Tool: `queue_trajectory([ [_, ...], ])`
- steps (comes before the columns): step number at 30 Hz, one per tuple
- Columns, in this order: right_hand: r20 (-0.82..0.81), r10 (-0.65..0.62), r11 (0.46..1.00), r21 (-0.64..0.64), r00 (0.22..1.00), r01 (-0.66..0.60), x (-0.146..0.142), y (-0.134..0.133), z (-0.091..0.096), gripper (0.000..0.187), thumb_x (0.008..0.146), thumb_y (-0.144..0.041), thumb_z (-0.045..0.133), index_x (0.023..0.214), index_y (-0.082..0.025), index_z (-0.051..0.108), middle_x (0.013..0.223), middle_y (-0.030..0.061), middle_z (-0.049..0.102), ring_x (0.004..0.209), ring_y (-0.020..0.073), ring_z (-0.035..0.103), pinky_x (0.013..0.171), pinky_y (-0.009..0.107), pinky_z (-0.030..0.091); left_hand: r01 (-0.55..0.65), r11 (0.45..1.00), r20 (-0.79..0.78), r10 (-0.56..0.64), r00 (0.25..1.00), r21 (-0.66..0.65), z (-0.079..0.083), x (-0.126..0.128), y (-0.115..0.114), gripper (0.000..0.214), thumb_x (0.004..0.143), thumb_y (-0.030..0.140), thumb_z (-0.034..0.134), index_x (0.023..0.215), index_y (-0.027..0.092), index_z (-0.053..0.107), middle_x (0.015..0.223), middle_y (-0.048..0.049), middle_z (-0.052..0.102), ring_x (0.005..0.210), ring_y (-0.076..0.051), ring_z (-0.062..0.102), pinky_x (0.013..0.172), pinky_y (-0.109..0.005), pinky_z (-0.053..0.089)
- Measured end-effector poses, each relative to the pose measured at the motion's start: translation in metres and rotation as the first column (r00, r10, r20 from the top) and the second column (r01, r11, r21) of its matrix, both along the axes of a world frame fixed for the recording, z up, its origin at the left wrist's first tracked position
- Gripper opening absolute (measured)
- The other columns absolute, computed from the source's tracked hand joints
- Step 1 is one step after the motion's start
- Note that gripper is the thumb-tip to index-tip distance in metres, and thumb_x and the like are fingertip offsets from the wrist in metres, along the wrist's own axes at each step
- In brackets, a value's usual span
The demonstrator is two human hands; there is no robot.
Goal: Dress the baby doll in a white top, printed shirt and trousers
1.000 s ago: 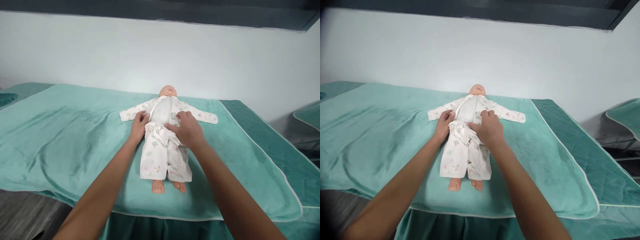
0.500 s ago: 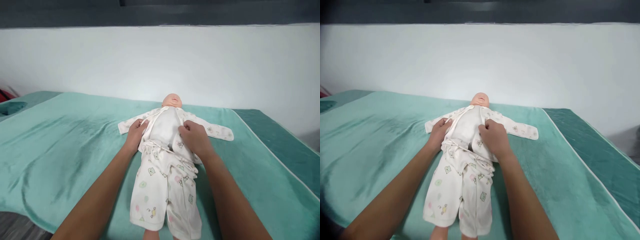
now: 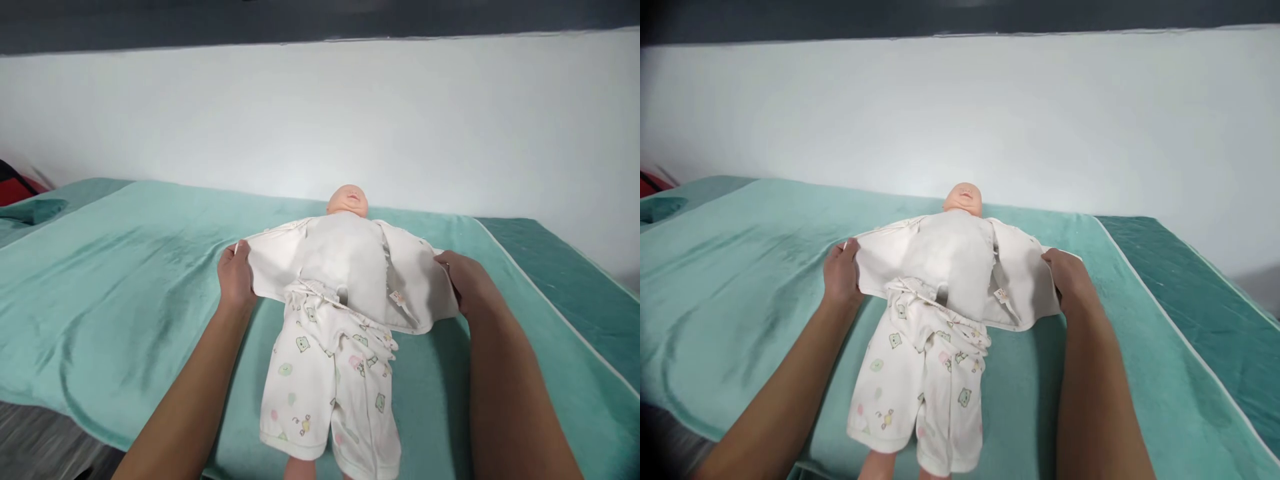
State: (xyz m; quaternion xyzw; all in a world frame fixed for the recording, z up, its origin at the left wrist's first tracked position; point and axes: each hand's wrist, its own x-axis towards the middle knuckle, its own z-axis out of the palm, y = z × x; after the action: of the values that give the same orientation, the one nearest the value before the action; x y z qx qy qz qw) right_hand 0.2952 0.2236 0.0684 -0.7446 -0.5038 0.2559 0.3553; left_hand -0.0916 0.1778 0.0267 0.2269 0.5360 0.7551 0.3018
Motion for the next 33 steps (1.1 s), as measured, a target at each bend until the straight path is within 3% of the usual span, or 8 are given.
queue_trajectory([
  [5,0.154,-0.059,0.996,-0.058,0.986,0.069,0.007,-0.002,-0.002,0.018,0.078,-0.028,0.052,0.061,-0.023,0.052,0.071,0.0054,0.059,0.066,0.0194,0.051,0.058,0.032,0.036,-0.178,0.984,-0.052,0.179,0.983,0.018,0.000,-0.001,0.001,0.025,0.084,0.042,0.060,0.085,0.020,0.050,0.075,0.0044,0.050,0.066,-0.010,0.048,0.065,-0.025,0.042],
  [11,0.406,-0.081,0.980,-0.133,0.910,0.147,0.008,-0.014,0.008,0.014,0.085,-0.034,0.051,0.079,-0.023,0.060,0.095,0.0167,0.067,0.088,0.0300,0.061,0.069,0.040,0.039,-0.231,0.965,-0.345,0.177,0.922,-0.124,-0.006,-0.010,0.003,0.020,0.083,0.034,0.062,0.094,0.019,0.055,0.087,0.0000,0.054,0.073,-0.014,0.051,0.072,-0.030,0.044],
  [15,0.487,-0.184,0.975,0.202,0.854,0.094,-0.009,-0.016,0.001,0.027,0.084,-0.026,0.054,0.106,-0.018,0.068,0.120,0.0211,0.065,0.104,0.0363,0.064,0.086,0.050,0.049,-0.367,0.930,-0.785,0.224,0.578,-0.005,-0.004,-0.010,0.001,0.029,0.080,0.017,0.062,0.108,0.018,0.059,0.115,-0.0096,0.056,0.103,-0.023,0.056,0.097,-0.040,0.045],
  [17,0.514,-0.136,0.899,0.423,0.847,-0.112,-0.026,-0.016,-0.005,0.031,0.086,-0.022,0.050,0.112,-0.017,0.068,0.124,0.0198,0.065,0.114,0.0360,0.062,0.098,0.054,0.049,-0.336,0.941,-0.902,0.170,0.398,0.029,0.000,-0.002,0.003,0.029,0.082,0.015,0.058,0.111,0.019,0.062,0.122,-0.0122,0.057,0.117,-0.029,0.053,0.105,-0.044,0.040],
  [19,0.550,0.007,0.796,0.502,0.835,-0.338,-0.045,-0.014,-0.012,0.033,0.092,-0.025,0.048,0.119,-0.017,0.066,0.128,0.0179,0.066,0.122,0.0344,0.059,0.107,0.054,0.046,-0.268,0.963,-0.946,0.059,0.320,-0.031,0.003,0.008,0.009,0.029,0.087,0.018,0.056,0.115,0.019,0.063,0.124,-0.0131,0.060,0.122,-0.031,0.052,0.107,-0.046,0.039],
  [23,0.588,0.321,0.692,0.389,0.743,-0.608,-0.068,-0.007,-0.024,0.045,0.103,-0.034,0.036,0.141,-0.019,0.053,0.149,0.0144,0.056,0.140,0.0307,0.049,0.117,0.055,0.037,-0.134,0.964,-0.944,-0.187,0.272,-0.229,0.011,0.027,0.035,0.034,0.094,0.033,0.053,0.123,0.018,0.061,0.126,-0.0149,0.064,0.121,-0.033,0.055,0.103,-0.045,0.042],
  [27,0.571,0.349,0.761,0.290,0.743,-0.581,-0.065,-0.001,-0.029,0.050,0.105,-0.038,0.031,0.152,-0.024,0.043,0.158,0.0090,0.047,0.150,0.0295,0.038,0.122,0.061,0.028,-0.072,0.943,-0.904,-0.287,0.318,-0.325,0.017,0.029,0.059,0.025,0.099,0.038,0.046,0.105,0.022,0.064,0.106,-0.0093,0.071,0.102,-0.028,0.063,0.089,-0.038,0.043],
  [33,0.560,0.296,0.827,0.255,0.774,-0.501,-0.064,-0.001,-0.033,0.048,0.104,-0.040,0.032,0.150,-0.029,0.045,0.160,0.0044,0.046,0.151,0.0292,0.036,0.122,0.064,0.025,-0.229,0.866,-0.811,-0.280,0.514,-0.445,0.014,0.007,0.073,0.026,0.098,0.039,0.044,0.081,0.023,0.056,0.081,-0.0073,0.066,0.081,-0.027,0.061,0.070,-0.034,0.038],
])
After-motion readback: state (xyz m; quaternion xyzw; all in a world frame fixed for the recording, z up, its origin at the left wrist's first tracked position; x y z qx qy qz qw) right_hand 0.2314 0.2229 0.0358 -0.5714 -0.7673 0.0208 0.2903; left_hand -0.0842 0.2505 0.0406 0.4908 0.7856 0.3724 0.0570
